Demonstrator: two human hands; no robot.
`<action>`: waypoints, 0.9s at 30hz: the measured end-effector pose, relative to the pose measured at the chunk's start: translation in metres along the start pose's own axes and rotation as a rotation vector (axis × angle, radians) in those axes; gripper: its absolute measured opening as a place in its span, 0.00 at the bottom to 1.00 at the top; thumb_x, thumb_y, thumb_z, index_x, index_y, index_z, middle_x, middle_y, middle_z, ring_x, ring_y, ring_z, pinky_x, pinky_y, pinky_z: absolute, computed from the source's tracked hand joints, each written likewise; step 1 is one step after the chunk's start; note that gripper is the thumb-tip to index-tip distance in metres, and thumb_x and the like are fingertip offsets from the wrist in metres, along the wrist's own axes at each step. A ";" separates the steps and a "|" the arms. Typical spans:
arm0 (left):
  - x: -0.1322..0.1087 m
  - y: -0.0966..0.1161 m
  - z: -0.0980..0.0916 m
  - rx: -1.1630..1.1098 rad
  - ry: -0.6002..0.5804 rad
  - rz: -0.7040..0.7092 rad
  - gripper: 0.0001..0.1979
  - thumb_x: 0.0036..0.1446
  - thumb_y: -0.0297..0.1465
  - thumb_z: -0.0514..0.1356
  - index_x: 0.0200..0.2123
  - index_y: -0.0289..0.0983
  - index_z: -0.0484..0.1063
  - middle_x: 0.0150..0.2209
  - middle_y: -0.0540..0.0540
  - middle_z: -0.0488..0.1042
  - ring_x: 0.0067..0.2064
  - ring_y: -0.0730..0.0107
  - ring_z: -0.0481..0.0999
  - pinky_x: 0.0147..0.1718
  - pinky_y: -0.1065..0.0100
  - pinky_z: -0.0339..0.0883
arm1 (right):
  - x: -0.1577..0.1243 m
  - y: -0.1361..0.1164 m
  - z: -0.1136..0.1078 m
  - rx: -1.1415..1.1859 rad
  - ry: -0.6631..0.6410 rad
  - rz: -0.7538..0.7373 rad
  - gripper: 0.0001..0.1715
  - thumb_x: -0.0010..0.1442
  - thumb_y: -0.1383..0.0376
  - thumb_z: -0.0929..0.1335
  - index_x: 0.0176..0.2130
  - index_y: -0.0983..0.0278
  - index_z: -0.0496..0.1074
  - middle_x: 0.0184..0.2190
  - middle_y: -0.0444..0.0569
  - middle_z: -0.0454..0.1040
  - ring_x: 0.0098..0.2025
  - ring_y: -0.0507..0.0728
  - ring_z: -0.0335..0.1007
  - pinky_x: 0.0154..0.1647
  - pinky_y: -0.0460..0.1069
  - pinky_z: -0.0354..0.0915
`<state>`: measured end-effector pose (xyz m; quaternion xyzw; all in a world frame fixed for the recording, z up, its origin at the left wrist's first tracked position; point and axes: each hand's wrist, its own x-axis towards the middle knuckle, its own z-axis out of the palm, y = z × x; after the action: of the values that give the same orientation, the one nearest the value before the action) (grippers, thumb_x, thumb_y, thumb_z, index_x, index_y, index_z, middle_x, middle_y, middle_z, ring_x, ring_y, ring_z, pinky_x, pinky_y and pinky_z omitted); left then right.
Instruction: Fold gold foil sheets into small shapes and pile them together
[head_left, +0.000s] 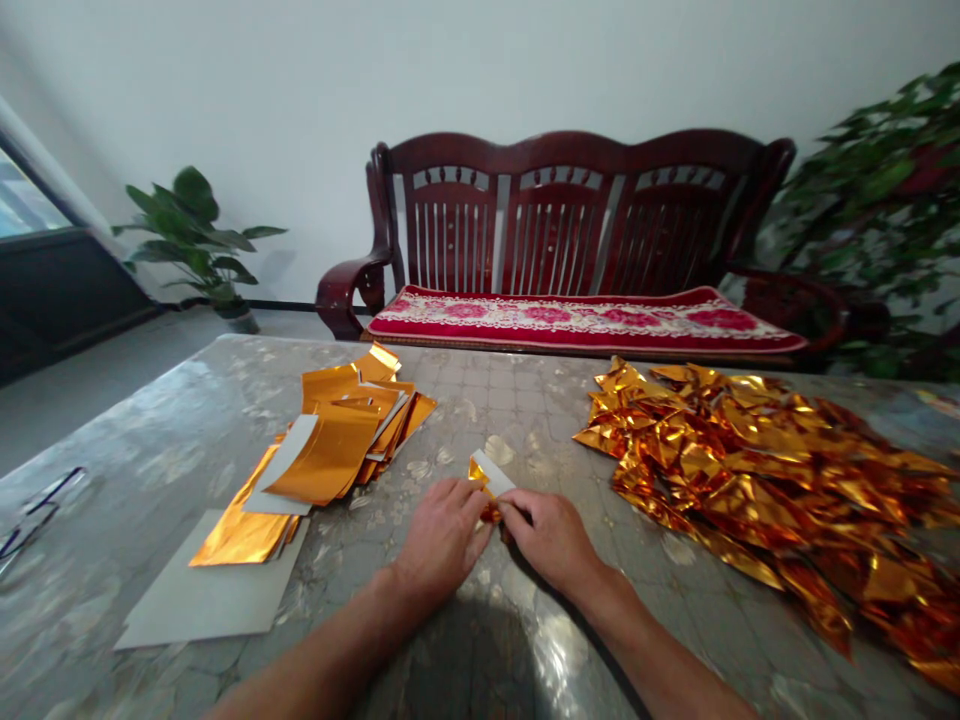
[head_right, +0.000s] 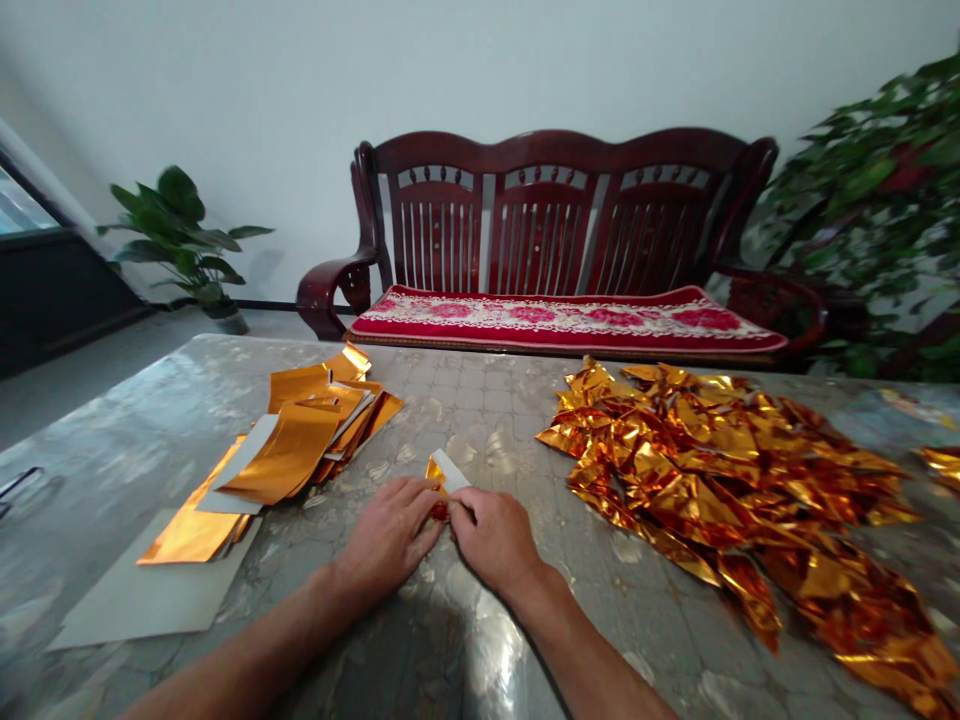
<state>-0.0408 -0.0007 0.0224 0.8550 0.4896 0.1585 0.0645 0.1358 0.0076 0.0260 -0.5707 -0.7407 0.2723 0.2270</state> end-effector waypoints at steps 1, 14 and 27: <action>0.001 0.000 0.000 0.023 -0.004 0.006 0.06 0.64 0.31 0.56 0.42 0.41 0.72 0.44 0.46 0.75 0.48 0.58 0.71 0.48 0.56 0.65 | 0.002 0.003 -0.002 0.037 0.028 0.017 0.17 0.65 0.60 0.62 0.36 0.59 0.79 0.28 0.44 0.79 0.32 0.54 0.74 0.34 0.46 0.60; 0.003 -0.001 0.003 0.001 0.002 0.057 0.10 0.66 0.29 0.54 0.43 0.43 0.74 0.44 0.48 0.77 0.48 0.60 0.72 0.47 0.58 0.62 | 0.010 0.019 -0.018 -0.137 0.067 0.046 0.02 0.52 0.67 0.70 0.30 0.59 0.74 0.31 0.42 0.74 0.37 0.53 0.66 0.34 0.46 0.54; 0.007 0.004 0.003 -0.133 0.052 -0.057 0.05 0.63 0.34 0.60 0.38 0.45 0.77 0.42 0.51 0.77 0.47 0.62 0.72 0.48 0.59 0.59 | 0.012 0.020 -0.017 -0.142 0.018 0.049 0.05 0.51 0.69 0.69 0.31 0.59 0.74 0.33 0.43 0.73 0.38 0.54 0.65 0.35 0.46 0.54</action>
<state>-0.0334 0.0035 0.0225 0.8302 0.5035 0.2108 0.1127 0.1590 0.0257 0.0258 -0.6059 -0.7416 0.2196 0.1860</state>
